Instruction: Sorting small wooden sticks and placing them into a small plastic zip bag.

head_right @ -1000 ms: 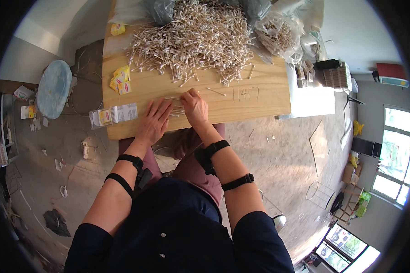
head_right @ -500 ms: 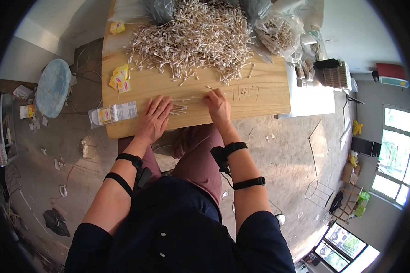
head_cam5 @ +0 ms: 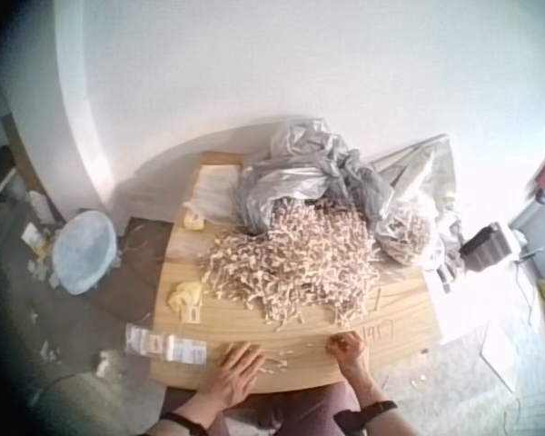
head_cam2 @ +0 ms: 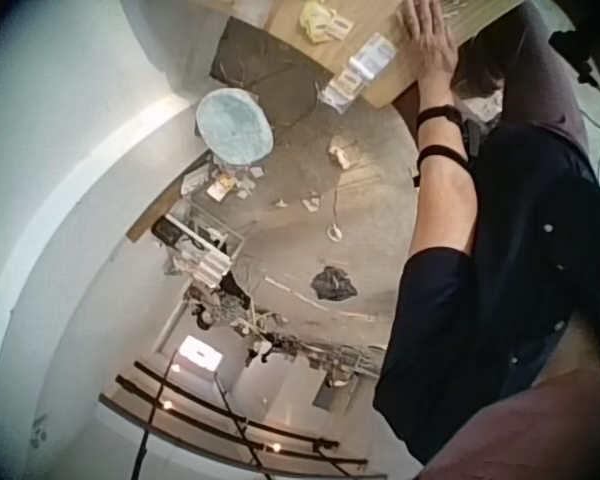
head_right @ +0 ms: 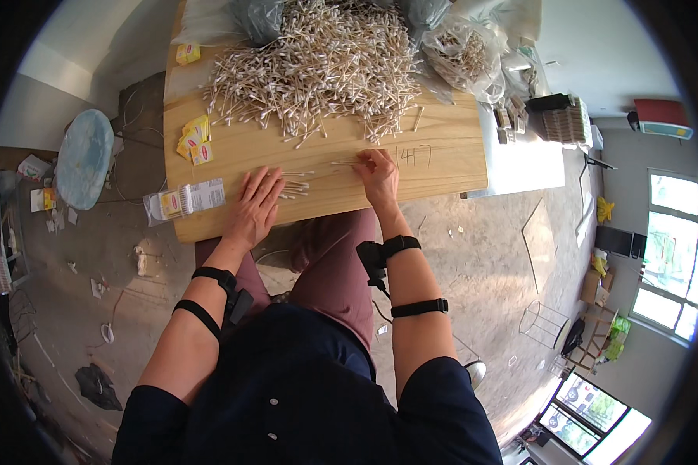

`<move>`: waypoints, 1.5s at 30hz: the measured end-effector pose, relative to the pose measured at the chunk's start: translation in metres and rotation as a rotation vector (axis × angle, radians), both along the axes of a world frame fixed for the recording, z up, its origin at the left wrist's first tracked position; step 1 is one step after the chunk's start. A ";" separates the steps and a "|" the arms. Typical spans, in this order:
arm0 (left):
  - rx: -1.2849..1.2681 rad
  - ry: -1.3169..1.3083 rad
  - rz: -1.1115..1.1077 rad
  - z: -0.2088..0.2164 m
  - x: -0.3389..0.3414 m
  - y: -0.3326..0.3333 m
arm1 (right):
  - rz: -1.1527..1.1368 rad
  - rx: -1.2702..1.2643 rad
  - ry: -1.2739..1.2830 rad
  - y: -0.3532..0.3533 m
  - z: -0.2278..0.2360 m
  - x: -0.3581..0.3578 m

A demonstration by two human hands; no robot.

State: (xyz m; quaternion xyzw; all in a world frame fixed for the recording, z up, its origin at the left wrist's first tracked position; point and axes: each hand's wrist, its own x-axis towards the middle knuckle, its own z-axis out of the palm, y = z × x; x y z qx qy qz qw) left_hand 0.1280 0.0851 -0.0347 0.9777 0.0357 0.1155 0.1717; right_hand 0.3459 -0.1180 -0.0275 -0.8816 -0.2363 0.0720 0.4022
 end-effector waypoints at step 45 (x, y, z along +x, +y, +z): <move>-0.108 0.129 -0.088 0.013 -0.035 0.011 | 0.365 -0.121 -0.348 0.039 -0.007 -0.148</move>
